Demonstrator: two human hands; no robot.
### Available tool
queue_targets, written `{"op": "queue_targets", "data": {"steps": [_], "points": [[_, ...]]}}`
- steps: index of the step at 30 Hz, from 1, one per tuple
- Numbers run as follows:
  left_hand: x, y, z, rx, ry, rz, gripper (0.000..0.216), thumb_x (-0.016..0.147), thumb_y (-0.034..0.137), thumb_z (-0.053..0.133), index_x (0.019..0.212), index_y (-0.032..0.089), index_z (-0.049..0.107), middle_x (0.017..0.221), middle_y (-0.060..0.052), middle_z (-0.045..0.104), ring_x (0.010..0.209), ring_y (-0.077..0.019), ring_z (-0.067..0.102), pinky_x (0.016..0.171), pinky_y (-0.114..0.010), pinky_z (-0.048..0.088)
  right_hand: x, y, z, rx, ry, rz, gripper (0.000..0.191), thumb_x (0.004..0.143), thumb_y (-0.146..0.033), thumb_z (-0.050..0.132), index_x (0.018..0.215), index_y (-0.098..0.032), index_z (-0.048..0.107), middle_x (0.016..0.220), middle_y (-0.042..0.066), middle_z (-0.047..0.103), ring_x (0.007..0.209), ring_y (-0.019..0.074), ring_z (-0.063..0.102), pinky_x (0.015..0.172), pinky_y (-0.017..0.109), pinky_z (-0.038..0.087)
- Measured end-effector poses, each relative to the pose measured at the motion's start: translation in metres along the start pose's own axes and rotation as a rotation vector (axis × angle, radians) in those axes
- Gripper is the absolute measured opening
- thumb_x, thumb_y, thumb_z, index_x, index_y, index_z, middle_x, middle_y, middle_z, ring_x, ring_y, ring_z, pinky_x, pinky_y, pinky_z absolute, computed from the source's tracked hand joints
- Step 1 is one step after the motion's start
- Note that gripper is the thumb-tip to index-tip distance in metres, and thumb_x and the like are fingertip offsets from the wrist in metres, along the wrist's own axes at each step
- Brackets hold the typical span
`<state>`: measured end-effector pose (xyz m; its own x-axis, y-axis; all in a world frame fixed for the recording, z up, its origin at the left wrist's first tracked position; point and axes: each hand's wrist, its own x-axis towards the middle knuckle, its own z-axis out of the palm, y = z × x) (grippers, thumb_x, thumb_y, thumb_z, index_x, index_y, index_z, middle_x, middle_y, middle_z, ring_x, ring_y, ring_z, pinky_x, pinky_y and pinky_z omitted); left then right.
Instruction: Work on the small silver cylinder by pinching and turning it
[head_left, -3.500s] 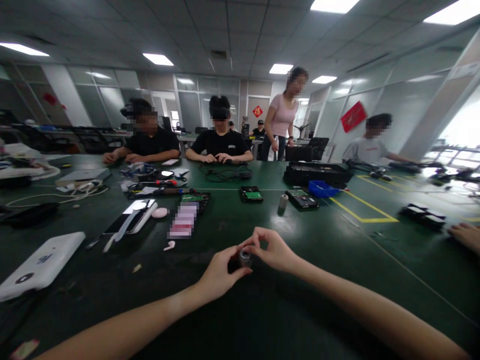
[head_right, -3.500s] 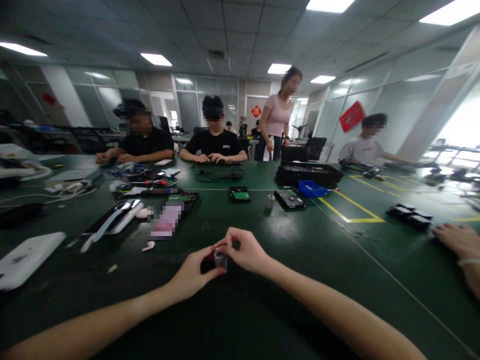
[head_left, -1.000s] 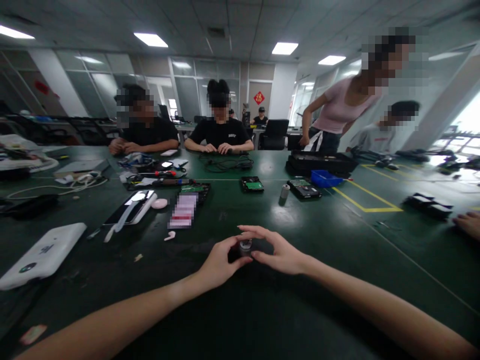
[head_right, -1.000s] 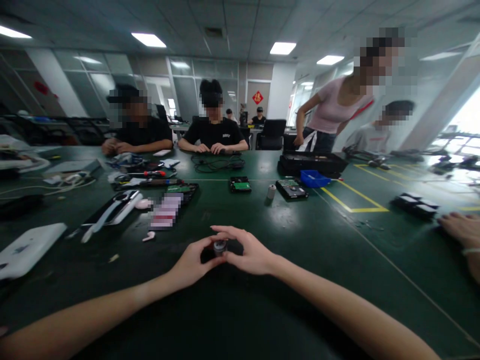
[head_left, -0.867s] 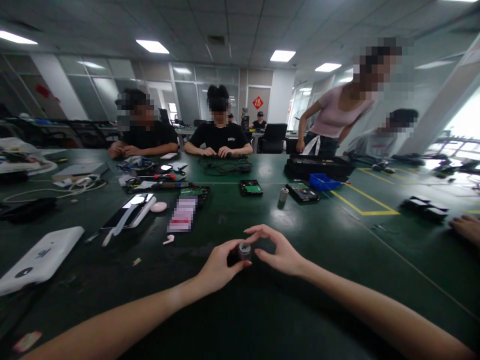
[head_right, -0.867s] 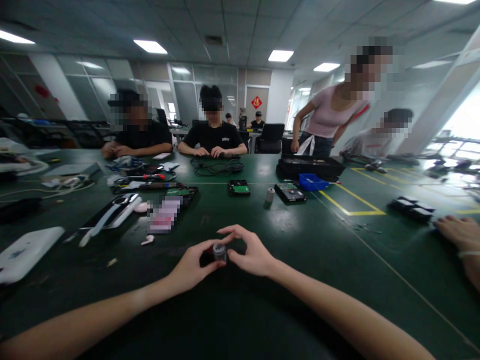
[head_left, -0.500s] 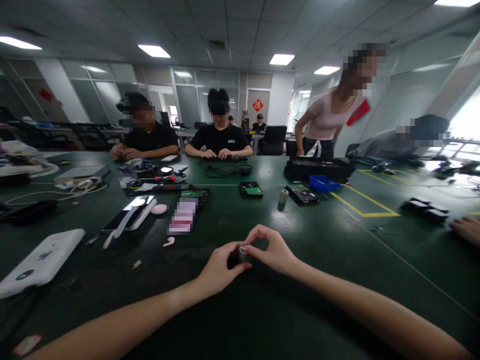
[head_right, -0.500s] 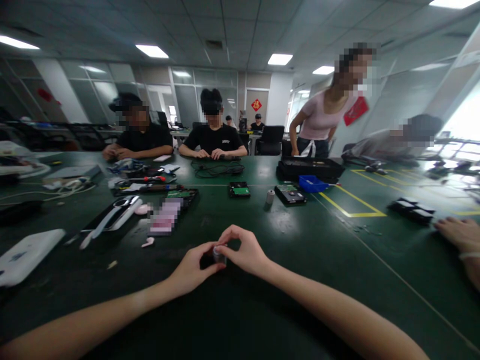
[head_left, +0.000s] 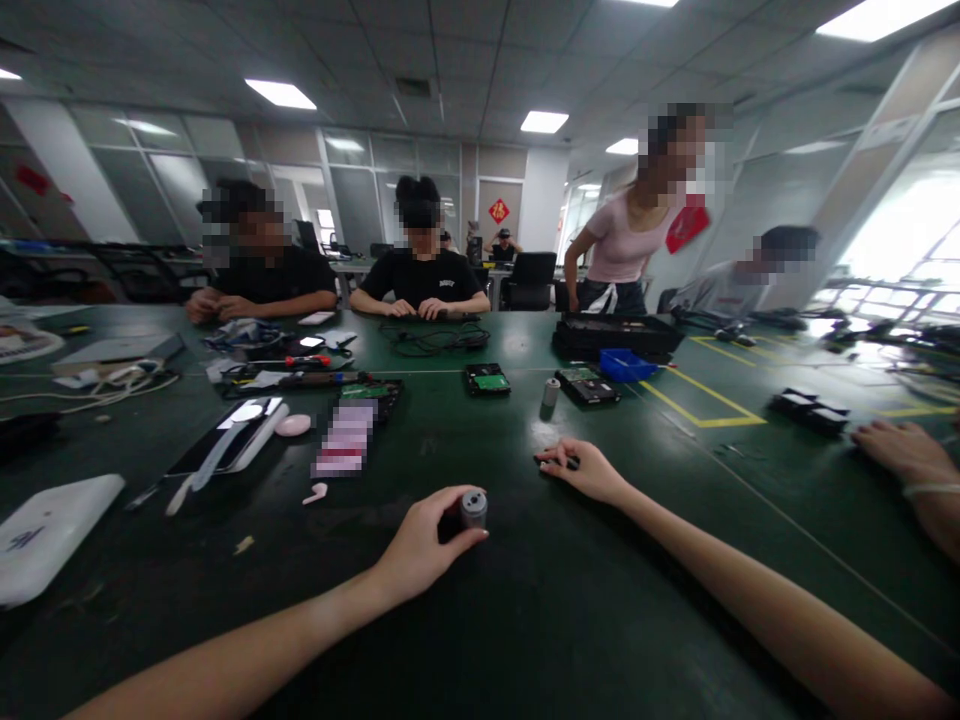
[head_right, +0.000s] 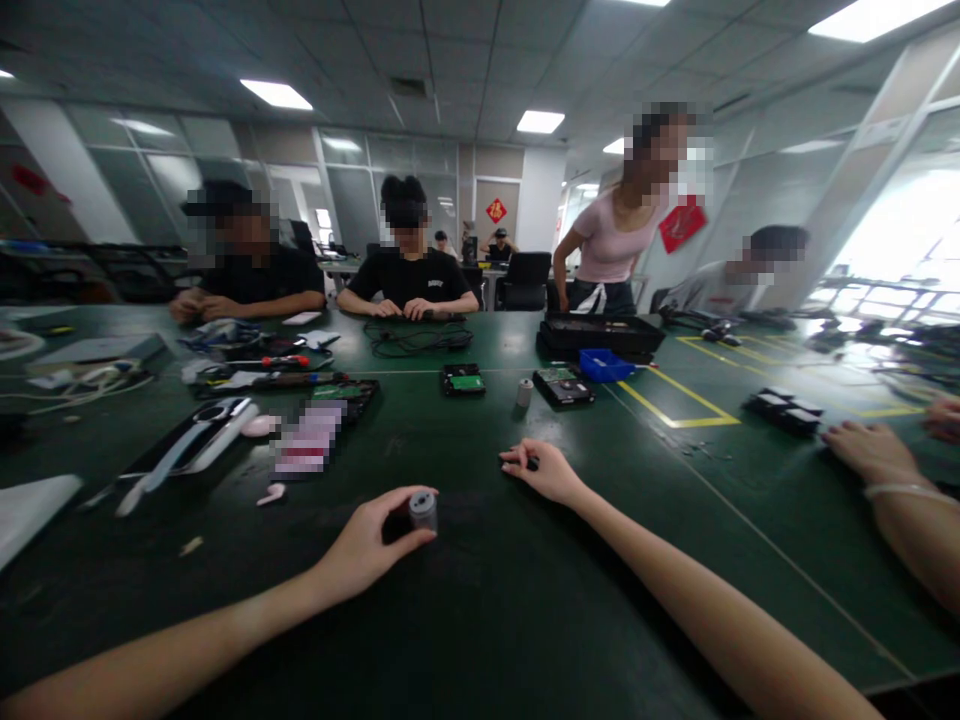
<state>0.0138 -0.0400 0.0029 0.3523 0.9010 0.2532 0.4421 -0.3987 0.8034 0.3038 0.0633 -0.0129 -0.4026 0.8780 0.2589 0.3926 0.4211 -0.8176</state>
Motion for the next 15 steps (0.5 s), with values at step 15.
{"op": "queue_targets", "data": {"steps": [15], "points": [[0.002, -0.003, 0.005, -0.029, 0.047, 0.01, 0.039, 0.076, 0.022, 0.072, 0.113, 0.02, 0.061, 0.106, -0.004, 0.067, 0.097, -0.0207, 0.062, 0.087, -0.032, 0.048, -0.015, -0.112, 0.08, 0.276, -0.094, -0.19, 0.039, 0.084, -0.027, 0.06, 0.06, -0.021, 0.03, 0.09, 0.008, 0.069, 0.086, 0.0194, 0.067, 0.074, 0.032, 0.053]]}}
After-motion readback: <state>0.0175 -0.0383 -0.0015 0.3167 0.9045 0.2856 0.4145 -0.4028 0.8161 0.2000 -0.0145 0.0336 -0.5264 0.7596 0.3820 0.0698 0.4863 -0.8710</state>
